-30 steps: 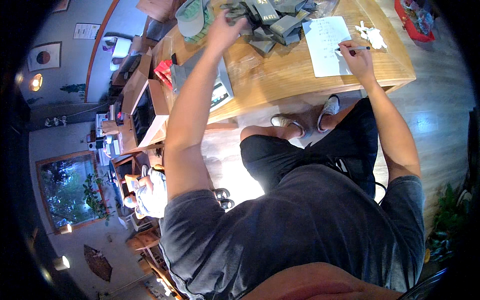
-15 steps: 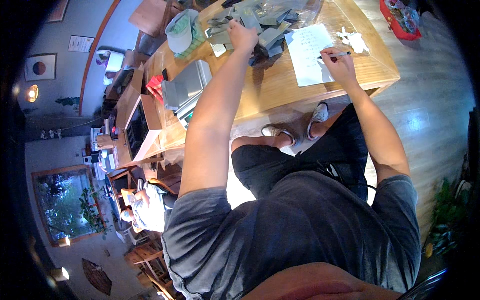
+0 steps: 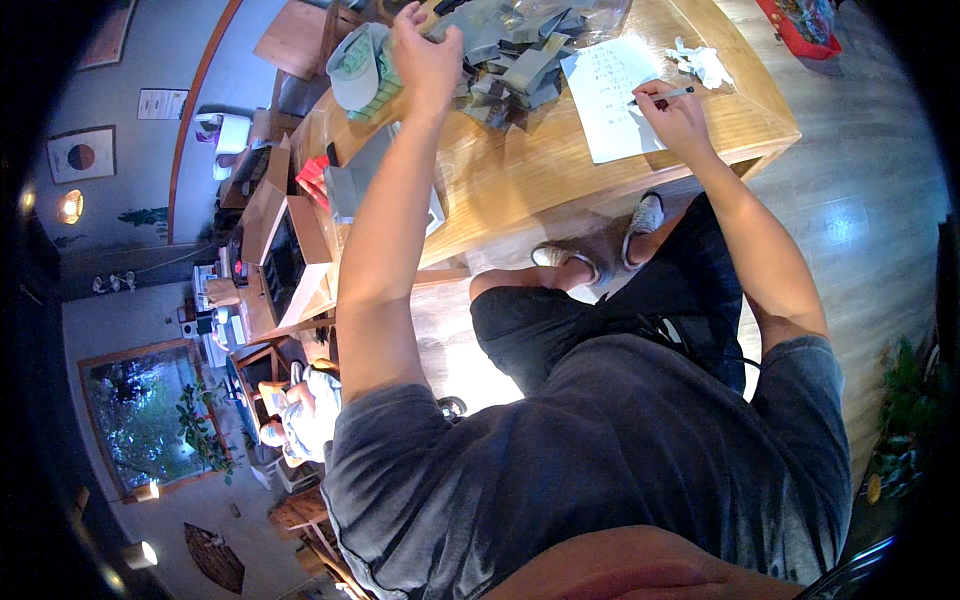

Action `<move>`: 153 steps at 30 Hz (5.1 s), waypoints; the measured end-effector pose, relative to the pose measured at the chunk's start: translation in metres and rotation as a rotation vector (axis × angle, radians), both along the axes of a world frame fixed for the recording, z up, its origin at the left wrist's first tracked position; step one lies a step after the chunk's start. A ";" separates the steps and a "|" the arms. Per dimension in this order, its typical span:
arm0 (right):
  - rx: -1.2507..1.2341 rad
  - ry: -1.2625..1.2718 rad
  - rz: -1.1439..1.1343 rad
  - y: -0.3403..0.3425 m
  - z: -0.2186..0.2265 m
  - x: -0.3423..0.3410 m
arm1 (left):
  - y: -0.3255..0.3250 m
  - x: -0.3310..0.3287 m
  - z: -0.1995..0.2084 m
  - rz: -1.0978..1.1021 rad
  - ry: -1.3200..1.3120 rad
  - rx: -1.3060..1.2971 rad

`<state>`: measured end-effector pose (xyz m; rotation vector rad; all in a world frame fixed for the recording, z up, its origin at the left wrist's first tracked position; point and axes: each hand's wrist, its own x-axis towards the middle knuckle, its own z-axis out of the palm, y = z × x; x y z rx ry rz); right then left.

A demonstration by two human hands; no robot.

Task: The person organizes a stack of grey rectangular objects, places one on a digital scale, writes on a piece of paper, and then places an object into a clear plastic bag.

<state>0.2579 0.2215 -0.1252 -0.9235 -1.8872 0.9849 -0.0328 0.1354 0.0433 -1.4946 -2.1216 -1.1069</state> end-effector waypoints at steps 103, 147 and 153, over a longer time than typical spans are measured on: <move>-0.001 -0.018 0.009 -0.003 0.002 -0.003 | -0.211 -0.248 -0.035 0.357 0.043 -0.896; -0.078 0.025 0.019 -0.003 -0.001 -0.005 | -0.026 -0.006 -0.106 -0.332 0.432 -0.651; -0.062 0.034 0.029 -0.001 -0.003 -0.004 | -0.021 -0.011 -0.107 -0.350 0.401 -0.571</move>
